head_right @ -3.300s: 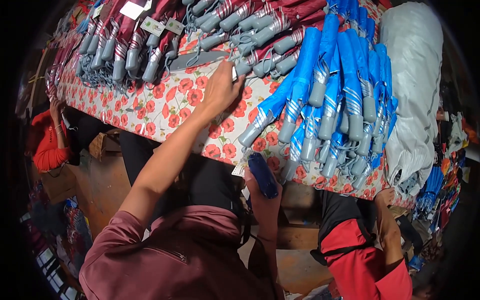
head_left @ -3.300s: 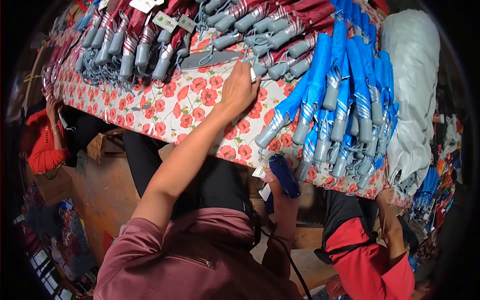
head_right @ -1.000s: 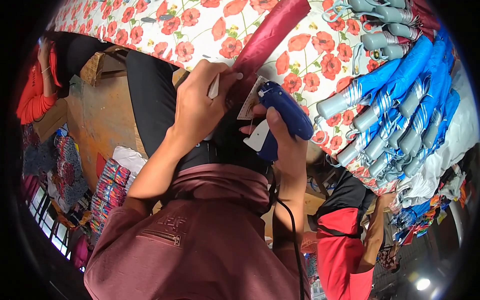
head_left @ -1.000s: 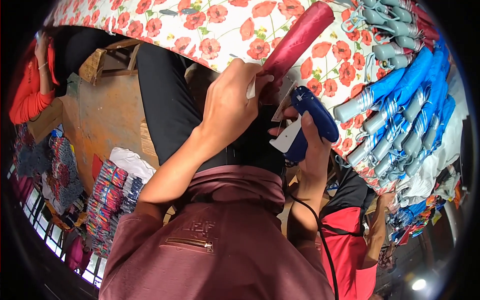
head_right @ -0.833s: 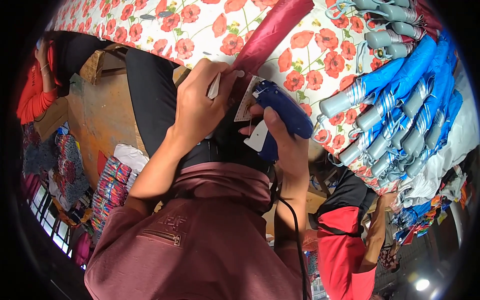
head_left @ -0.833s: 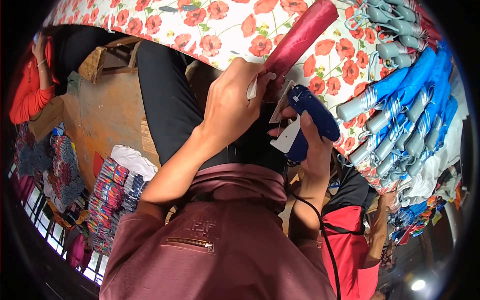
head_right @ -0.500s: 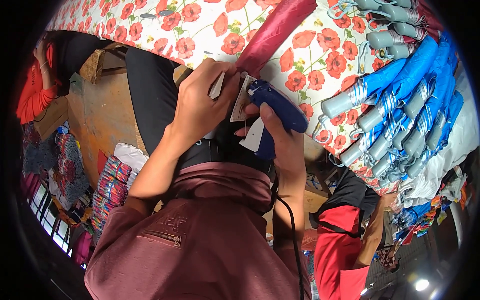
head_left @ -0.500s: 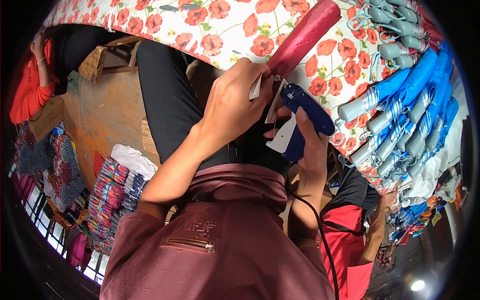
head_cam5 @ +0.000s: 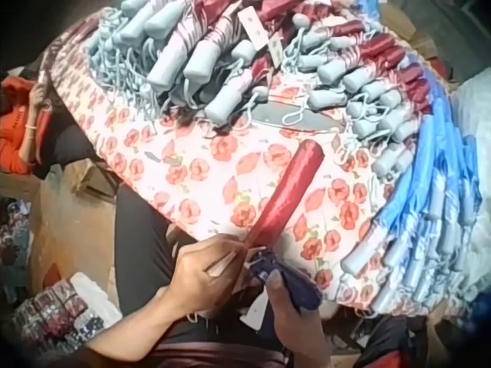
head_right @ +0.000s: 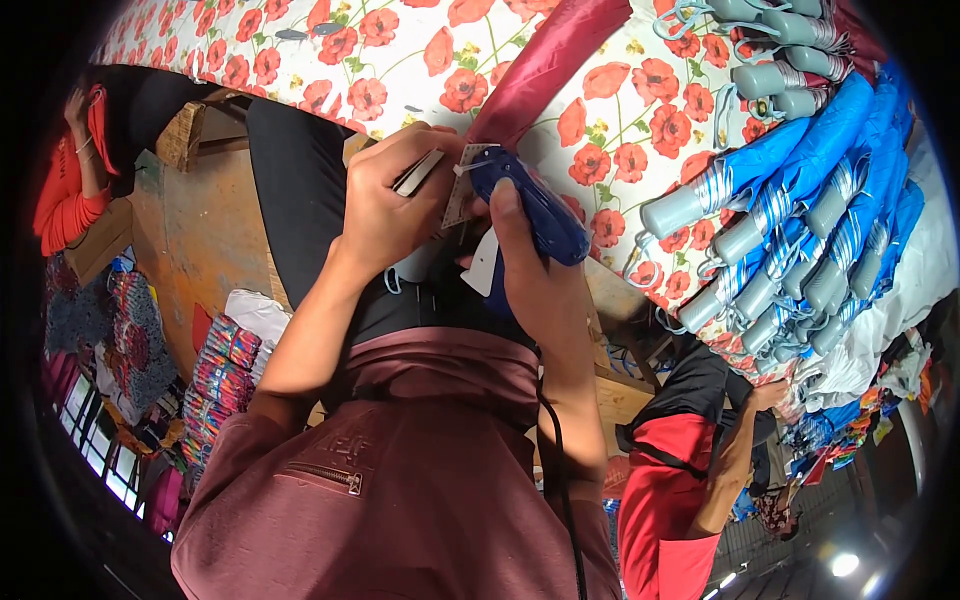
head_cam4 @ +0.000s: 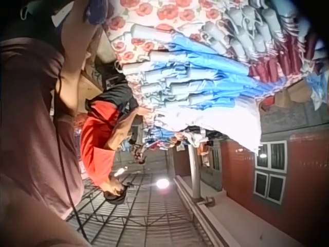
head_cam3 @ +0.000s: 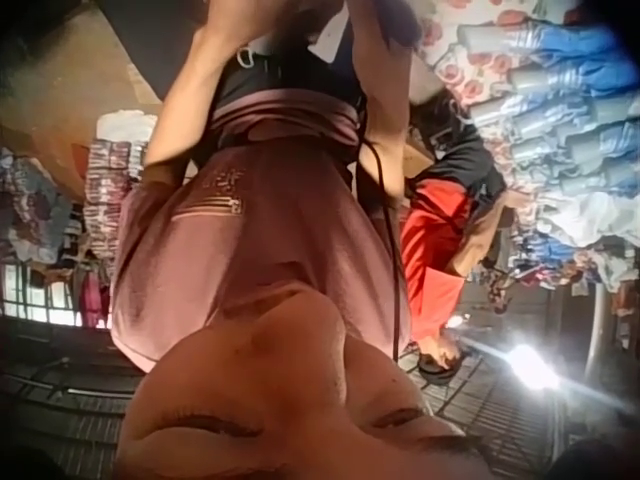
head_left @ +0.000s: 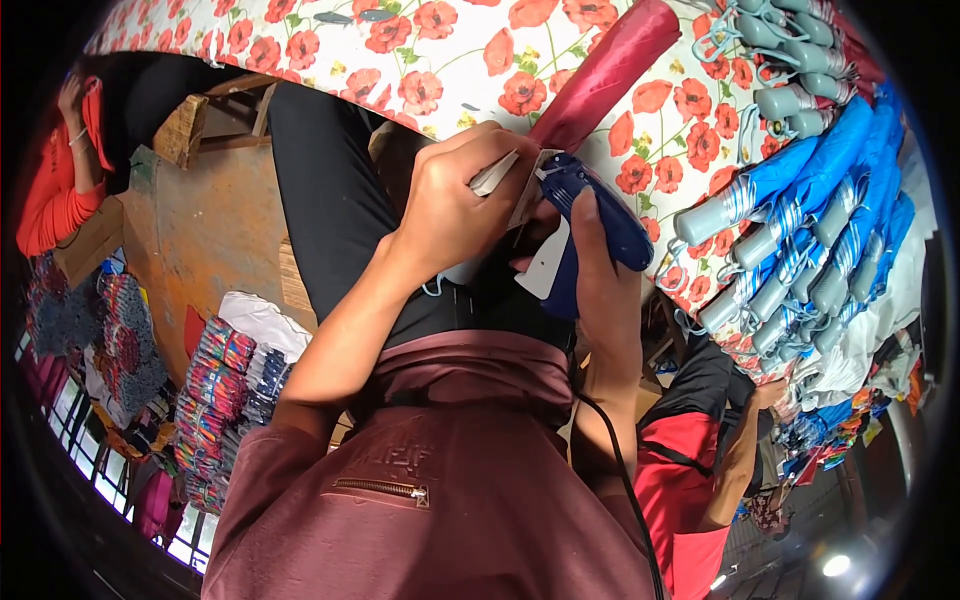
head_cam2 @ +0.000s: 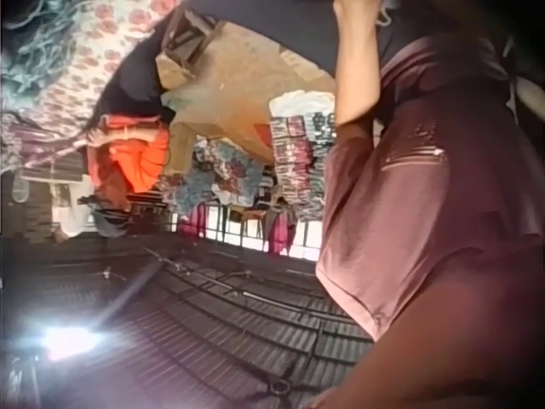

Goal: Applying labels and tags to folded umbrellas at a production table.

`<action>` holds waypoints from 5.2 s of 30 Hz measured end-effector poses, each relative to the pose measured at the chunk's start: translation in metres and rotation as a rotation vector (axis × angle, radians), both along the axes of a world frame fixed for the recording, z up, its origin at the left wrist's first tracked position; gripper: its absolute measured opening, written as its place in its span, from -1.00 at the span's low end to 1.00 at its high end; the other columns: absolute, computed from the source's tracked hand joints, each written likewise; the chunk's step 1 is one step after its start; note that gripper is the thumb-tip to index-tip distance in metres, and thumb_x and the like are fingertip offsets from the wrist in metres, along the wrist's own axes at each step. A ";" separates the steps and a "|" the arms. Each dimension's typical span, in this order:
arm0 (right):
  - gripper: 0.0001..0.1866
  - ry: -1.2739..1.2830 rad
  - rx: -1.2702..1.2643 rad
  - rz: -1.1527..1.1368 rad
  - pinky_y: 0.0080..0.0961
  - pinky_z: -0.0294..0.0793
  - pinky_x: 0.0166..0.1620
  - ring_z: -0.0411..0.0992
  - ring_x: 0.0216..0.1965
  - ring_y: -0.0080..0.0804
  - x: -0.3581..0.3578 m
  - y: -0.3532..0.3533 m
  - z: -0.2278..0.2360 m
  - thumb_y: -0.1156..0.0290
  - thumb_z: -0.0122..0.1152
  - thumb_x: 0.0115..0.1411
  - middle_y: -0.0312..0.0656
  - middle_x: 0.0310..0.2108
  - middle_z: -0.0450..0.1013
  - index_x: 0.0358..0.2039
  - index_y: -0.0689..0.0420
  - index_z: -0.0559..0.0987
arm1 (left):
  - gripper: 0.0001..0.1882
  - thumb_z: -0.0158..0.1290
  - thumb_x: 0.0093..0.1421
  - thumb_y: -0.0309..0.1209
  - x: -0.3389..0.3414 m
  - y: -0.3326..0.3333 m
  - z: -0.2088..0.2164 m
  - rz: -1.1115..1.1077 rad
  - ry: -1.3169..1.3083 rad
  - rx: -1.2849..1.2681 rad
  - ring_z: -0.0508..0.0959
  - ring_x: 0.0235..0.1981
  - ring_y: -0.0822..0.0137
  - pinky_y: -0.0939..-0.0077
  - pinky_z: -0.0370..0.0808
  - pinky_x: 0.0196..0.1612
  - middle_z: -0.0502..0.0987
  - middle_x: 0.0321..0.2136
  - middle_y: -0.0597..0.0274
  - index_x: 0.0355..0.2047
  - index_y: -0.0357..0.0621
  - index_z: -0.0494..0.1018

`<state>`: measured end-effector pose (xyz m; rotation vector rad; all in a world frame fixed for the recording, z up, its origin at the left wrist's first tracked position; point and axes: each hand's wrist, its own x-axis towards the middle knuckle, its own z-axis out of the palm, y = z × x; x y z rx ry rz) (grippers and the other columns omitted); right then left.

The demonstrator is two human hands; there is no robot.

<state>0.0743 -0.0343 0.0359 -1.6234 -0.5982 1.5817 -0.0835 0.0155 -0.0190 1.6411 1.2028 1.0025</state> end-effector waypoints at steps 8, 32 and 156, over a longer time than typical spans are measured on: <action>-0.37 0.199 -0.128 -0.070 -0.57 0.50 -0.50 0.49 -0.57 -0.41 0.001 0.001 0.001 -0.11 -0.06 0.47 -0.11 -0.43 0.55 -0.06 0.33 0.55 | -0.81 0.18 0.06 -0.69 0.004 -0.005 -0.001 0.081 -0.063 -0.046 0.55 -0.48 0.17 0.44 0.48 -0.35 0.62 -0.38 0.12 -0.28 -0.29 0.58; -0.36 -0.048 0.199 -0.190 -0.53 0.56 -0.36 0.53 -0.54 -0.34 0.022 -0.010 0.023 -0.05 -0.14 0.49 -0.15 -0.41 0.55 0.10 0.36 0.46 | -0.73 0.33 0.15 -0.45 -0.005 -0.023 0.028 0.185 0.148 -0.132 0.54 -0.41 0.26 0.43 0.49 -0.30 0.60 -0.32 0.14 -0.16 -0.29 0.59; -0.61 0.012 0.336 0.191 -0.53 0.47 -0.05 0.50 -0.21 -0.37 -0.027 -0.053 0.089 0.54 0.24 0.22 -0.08 -0.07 0.57 0.07 0.37 0.56 | -0.71 0.15 0.07 -0.79 -0.042 -0.078 0.113 0.253 -0.170 0.027 0.55 -0.48 0.31 0.52 0.46 -0.39 0.65 -0.38 0.14 -0.19 -0.30 0.60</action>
